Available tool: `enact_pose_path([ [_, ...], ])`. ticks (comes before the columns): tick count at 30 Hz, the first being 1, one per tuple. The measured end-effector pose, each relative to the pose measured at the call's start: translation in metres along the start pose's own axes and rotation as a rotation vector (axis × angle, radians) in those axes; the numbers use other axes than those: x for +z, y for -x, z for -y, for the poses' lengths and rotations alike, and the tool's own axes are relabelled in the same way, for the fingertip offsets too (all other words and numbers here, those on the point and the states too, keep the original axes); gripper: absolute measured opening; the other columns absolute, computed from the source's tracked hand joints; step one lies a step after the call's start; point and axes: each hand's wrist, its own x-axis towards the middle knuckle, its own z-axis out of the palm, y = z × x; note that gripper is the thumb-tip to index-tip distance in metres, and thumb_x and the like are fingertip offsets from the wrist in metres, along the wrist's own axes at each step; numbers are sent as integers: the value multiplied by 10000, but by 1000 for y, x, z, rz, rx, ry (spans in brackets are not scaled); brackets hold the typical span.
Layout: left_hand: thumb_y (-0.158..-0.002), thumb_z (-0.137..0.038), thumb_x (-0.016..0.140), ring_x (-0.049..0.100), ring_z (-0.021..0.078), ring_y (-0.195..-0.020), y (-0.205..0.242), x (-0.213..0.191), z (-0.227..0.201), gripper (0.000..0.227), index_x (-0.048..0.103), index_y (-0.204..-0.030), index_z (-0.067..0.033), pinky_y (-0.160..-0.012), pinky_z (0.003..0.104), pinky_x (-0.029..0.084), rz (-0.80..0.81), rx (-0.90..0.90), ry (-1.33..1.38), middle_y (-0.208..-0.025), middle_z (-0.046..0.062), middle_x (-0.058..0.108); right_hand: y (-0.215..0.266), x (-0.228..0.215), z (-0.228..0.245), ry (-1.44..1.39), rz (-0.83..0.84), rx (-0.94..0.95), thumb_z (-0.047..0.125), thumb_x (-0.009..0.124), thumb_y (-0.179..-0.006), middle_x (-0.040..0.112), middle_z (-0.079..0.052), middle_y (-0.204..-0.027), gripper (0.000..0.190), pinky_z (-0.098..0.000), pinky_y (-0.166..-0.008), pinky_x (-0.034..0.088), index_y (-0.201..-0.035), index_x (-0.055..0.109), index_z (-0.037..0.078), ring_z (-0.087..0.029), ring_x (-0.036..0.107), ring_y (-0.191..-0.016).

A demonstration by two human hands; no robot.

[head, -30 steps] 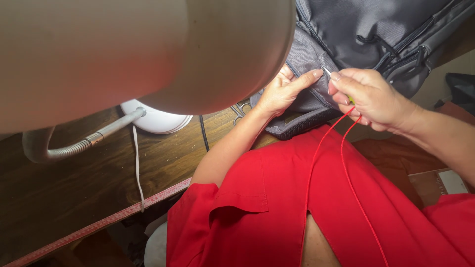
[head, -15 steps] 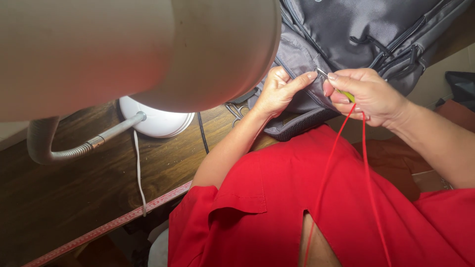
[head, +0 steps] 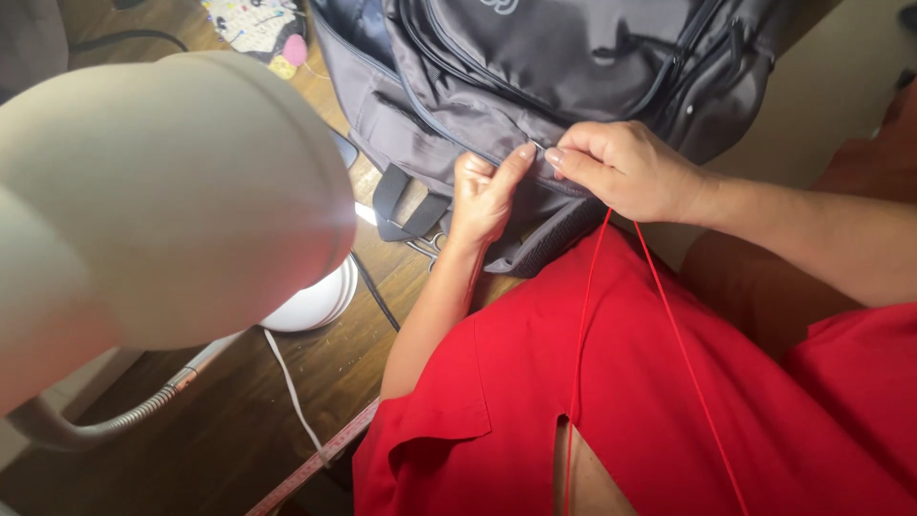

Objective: The person uses a seam ripper to open a seam on a gray backpack and then sews the fabric together using a needle and red thread.

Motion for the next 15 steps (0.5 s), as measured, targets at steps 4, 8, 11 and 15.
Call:
enact_pose_path([
  [4, -950, -1, 722, 726, 148, -815, 1, -9, 9, 75, 781, -997, -1, -750, 353, 618, -11, 44, -33, -844, 127, 768, 1, 5, -13, 100, -67, -119, 207, 611, -1054, 664, -123, -687, 197, -365, -583, 498, -960, 735, 86, -244, 642, -642],
  [8, -942, 16, 713, 718, 147, -825, 5, 11, -20, 93, 773, -1013, 23, -762, 362, 604, -6, 64, -6, -853, 135, 766, 1, 6, -13, 62, -89, -120, 193, 622, -1055, 594, -95, -610, 204, -334, -539, 458, -913, 732, 96, -198, 529, -569],
  [11, -919, -60, 672, 275, 15, -580, 9, 62, -81, 491, 348, -587, -223, -525, 237, 194, 19, -33, -197, -614, -132, 337, 2, 1, -8, 149, -11, -138, 273, 572, -1091, 469, 11, -583, 366, -345, -575, 374, -779, 590, 83, -139, 426, -565],
  [15, -910, -63, 683, 272, 14, -561, 8, 60, -77, 498, 356, -567, -216, -513, 238, 189, -9, -48, -196, -586, -128, 344, 3, -3, -7, 170, -10, -149, 266, 576, -1088, 469, 7, -565, 379, -347, -555, 366, -753, 576, 88, -138, 417, -538],
])
